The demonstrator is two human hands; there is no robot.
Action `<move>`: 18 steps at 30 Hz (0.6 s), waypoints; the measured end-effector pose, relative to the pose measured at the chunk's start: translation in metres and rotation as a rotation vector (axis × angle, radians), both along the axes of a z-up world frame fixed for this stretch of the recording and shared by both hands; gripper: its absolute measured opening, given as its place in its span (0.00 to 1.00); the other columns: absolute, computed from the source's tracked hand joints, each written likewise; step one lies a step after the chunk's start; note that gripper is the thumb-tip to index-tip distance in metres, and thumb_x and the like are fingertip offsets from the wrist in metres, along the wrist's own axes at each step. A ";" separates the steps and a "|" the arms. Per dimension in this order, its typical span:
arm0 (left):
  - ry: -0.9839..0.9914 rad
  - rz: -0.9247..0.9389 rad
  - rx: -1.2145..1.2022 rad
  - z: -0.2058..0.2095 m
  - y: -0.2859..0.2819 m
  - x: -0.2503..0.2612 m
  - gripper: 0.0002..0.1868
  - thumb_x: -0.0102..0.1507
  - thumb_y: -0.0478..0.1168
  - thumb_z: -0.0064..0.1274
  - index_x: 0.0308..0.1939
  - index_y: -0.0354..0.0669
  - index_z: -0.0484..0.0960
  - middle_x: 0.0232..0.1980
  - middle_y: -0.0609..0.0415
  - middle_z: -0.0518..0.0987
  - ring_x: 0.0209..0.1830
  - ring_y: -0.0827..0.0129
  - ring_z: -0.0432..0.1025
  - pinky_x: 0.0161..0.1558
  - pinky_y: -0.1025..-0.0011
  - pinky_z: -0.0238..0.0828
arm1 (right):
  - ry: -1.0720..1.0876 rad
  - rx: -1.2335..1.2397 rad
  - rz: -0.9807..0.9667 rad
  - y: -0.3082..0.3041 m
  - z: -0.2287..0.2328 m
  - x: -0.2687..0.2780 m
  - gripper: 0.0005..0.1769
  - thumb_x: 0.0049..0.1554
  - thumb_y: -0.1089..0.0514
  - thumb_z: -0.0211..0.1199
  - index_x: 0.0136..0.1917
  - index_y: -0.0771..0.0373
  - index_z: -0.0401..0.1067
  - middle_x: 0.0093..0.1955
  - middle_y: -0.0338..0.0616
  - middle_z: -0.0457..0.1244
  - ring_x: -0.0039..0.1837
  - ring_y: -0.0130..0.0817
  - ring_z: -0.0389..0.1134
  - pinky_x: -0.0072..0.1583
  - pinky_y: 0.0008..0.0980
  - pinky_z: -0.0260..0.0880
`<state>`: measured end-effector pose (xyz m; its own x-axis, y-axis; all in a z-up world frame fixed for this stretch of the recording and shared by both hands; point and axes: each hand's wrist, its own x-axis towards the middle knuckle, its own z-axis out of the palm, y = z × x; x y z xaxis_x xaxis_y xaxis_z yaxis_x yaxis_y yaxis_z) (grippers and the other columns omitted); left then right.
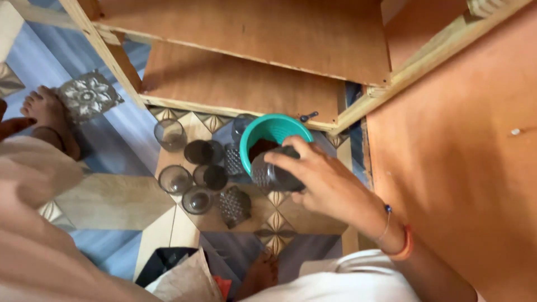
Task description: The person scoops a dark granular substance from a green bowl into a clear plastic bottle using a small spoon. They repeat this action multiple times to fill the bottle.
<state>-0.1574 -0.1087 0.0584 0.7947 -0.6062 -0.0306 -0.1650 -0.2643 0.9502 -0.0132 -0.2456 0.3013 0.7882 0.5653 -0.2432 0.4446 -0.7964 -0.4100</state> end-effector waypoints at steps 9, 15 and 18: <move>-0.088 -0.207 0.102 0.027 0.052 0.042 0.58 0.51 0.54 0.68 0.76 0.41 0.51 0.74 0.43 0.61 0.73 0.49 0.58 0.64 0.54 0.60 | -0.111 -0.021 -0.149 -0.012 0.029 -0.029 0.46 0.38 0.65 0.75 0.70 0.50 0.67 0.70 0.48 0.55 0.62 0.54 0.65 0.56 0.45 0.71; -0.264 -0.335 0.503 0.088 0.208 0.137 0.59 0.50 0.54 0.69 0.77 0.41 0.50 0.75 0.43 0.60 0.74 0.48 0.57 0.65 0.53 0.59 | -0.289 -0.043 -0.146 0.001 0.029 -0.016 0.44 0.37 0.63 0.77 0.68 0.53 0.68 0.67 0.51 0.56 0.65 0.57 0.63 0.61 0.47 0.68; -0.352 -0.400 0.717 0.131 0.252 0.175 0.60 0.50 0.54 0.69 0.77 0.40 0.49 0.75 0.43 0.59 0.75 0.48 0.56 0.65 0.53 0.58 | -0.226 0.002 -0.235 -0.005 0.022 -0.012 0.43 0.37 0.62 0.77 0.67 0.52 0.69 0.67 0.51 0.57 0.66 0.56 0.63 0.62 0.45 0.68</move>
